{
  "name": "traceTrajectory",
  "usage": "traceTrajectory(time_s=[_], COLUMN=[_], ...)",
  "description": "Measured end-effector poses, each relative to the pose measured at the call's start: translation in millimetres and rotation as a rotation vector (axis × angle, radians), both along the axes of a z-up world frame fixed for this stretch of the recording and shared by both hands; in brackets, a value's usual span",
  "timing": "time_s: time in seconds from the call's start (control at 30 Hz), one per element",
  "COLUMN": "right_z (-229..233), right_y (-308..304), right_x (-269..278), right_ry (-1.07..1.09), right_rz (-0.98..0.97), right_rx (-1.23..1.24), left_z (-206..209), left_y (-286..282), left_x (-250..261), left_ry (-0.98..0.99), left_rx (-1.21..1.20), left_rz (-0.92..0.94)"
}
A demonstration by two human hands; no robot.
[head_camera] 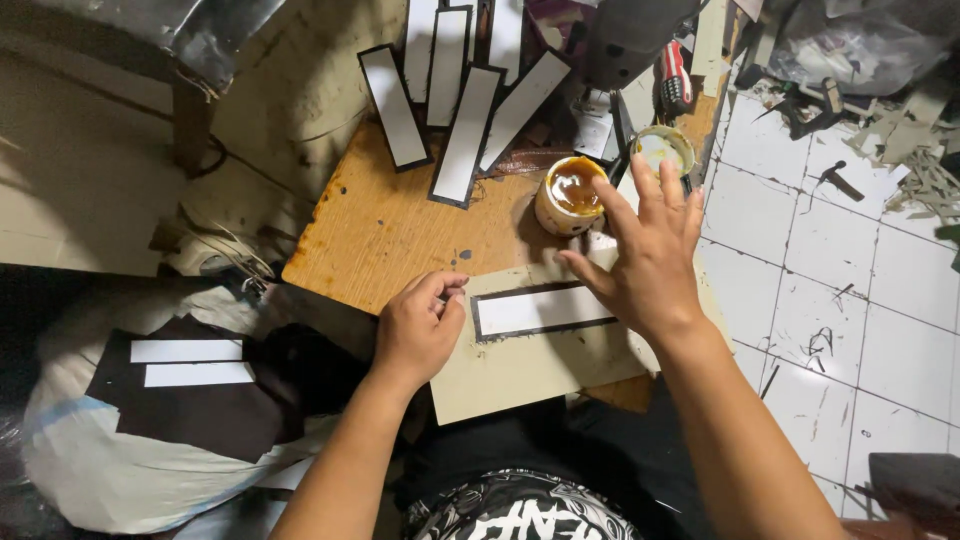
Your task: Applying glue to leather strips and assembling them onto a cardboard template
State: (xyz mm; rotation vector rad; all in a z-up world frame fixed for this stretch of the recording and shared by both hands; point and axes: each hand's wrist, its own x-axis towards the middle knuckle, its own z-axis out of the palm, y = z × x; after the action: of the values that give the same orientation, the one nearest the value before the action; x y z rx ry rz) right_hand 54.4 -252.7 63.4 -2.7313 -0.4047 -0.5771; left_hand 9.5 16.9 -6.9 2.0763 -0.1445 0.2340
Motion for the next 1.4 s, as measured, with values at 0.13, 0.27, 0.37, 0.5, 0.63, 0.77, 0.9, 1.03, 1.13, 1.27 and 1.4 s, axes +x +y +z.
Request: traceTrajectory(time_s=[0.13, 0.27, 0.37, 0.5, 0.63, 0.77, 0.9, 1.03, 1.13, 1.27, 1.4], right_z=[1.1, 1.9, -15.2, -25.7, -28.9, -29.7, -26.2, -19.2, -16.8, -15.2, -16.4], right_y=[-1.9, 27.1, 47.3, 60.0, 66.0, 67.6, 65.7, 63.9, 64.0, 74.7, 81.3], right_x=[-22.2, -55.8, -65.7, -68.6, -72.7, -63.1, -67.9, -83.6, -88.0, -73.6, -74.4], right_ry=[0.066, 0.174, 0.323, 0.423, 0.199, 0.372, 0.430, 0.452, 0.402, 0.474, 0.466], right_rz=[0.056, 0.284, 0.373, 0.357, 0.276, 0.266, 0.286, 0.331, 0.332, 0.275, 0.260], right_rx=[-0.011, 0.110, 0.014, -0.213, -0.269, -0.266, -0.279, -0.252, -0.247, -0.248, -0.233], left_z=[3.7, 2.1, 5.2, 8.9, 4.9, 4.8, 6.5, 5.7, 9.2, 8.4, 5.2], left_y=[-0.5, -0.7, -1.3, -1.9, -1.5, -0.6, 0.2, -0.8, -1.3, -1.2, -2.3], left_x=[-0.9, -1.2, -2.2, -4.0, -3.4, -2.2, -3.9, -1.1, -1.9, -1.7, -4.1], left_ry=[-0.001, 0.009, -0.005, -0.003, -0.005, 0.004, 0.006, -0.005, -0.008, -0.014, 0.012], left_rx=[-0.016, -0.029, -0.017, -0.014, -0.016, -0.011, 0.006, 0.005, 0.008, 0.014, 0.056], left_rz=[0.007, 0.010, 0.010, 0.009, 0.008, -0.001, -0.002, -0.009, -0.004, -0.020, 0.003])
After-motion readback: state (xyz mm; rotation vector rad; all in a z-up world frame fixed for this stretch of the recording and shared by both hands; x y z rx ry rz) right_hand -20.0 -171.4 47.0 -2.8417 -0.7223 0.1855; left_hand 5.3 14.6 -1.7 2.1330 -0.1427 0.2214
